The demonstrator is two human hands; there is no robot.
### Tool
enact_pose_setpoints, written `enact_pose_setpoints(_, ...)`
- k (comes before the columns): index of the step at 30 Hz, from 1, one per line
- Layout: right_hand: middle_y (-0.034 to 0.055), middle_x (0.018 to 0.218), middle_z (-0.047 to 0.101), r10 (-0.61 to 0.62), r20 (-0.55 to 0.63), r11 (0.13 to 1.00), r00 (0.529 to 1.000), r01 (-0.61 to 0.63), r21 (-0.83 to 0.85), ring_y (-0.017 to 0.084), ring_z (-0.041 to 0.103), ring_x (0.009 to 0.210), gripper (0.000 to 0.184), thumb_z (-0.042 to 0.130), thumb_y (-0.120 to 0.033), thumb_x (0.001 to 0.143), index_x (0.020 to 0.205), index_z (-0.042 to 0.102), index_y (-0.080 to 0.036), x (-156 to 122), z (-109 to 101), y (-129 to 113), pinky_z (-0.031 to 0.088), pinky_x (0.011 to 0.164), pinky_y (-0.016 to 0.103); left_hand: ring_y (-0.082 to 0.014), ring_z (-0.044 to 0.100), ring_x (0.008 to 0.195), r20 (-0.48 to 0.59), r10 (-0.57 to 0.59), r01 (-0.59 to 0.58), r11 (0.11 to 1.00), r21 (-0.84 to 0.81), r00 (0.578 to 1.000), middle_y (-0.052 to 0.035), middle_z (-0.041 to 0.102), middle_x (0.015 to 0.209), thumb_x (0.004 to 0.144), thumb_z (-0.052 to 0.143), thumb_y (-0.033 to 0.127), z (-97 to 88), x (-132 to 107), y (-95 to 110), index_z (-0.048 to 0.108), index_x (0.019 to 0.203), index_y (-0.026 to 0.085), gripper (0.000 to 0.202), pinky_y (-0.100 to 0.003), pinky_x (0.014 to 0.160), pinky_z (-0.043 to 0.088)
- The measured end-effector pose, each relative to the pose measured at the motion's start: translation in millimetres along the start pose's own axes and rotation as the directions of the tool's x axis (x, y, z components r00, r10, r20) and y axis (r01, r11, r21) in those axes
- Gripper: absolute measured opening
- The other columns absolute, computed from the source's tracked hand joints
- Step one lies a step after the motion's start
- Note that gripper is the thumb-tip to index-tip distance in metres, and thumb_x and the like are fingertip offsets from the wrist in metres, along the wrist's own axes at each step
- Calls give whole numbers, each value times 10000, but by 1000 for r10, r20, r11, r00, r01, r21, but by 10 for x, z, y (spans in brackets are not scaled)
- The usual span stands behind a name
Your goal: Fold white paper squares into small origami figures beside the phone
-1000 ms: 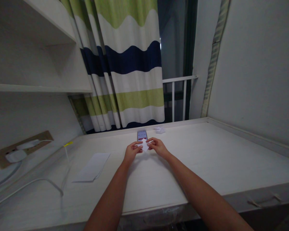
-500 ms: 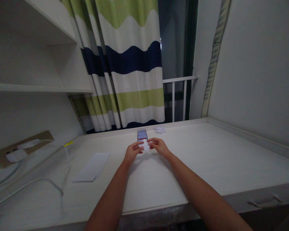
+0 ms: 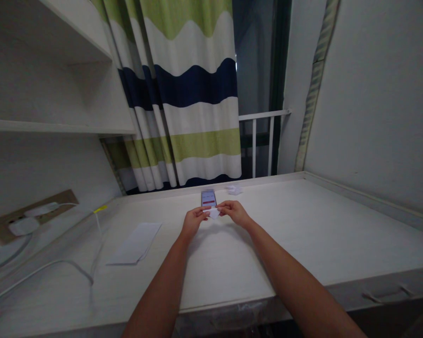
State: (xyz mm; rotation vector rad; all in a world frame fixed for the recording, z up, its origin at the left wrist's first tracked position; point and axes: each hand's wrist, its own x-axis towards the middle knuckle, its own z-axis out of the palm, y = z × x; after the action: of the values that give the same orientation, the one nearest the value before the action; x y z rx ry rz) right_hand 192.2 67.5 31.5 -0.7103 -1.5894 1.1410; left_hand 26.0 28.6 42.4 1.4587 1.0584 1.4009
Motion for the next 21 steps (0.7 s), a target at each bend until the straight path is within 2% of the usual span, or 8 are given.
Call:
enact_pose_setpoints(7,32,606,640,-19,-4,996,1000,19,-86,120,570,543,290,627,-395,604,723,633,-131,-20,-2,-29,457,569,259,-133,583,617,0,34,-34,999,34,999,-43,686,701,533,680,290,-4,-3,-15,687,788,137,297,-243,581,456)
enact_pose_setpoints(14,33,647,641,-105,-11,980,994,101,-174,140,583,593,226,573,-365,675,726,623,-151,-28,14,-12,454,603,270,-141,584,593,-27,53,-50,995,91,998,-41,683,662,549,663,258,-22,0,-41,695,781,145,261,-251,565,457)
enact_pose_setpoints(21,8,621,597,-212,-15,903,977,190,-386,128,540,587,150,505,-279,749,744,609,-171,-60,33,-81,410,591,246,-152,601,609,-63,10,-6,998,62,998,-49,672,657,562,649,269,17,8,-46,693,747,141,229,-247,548,463)
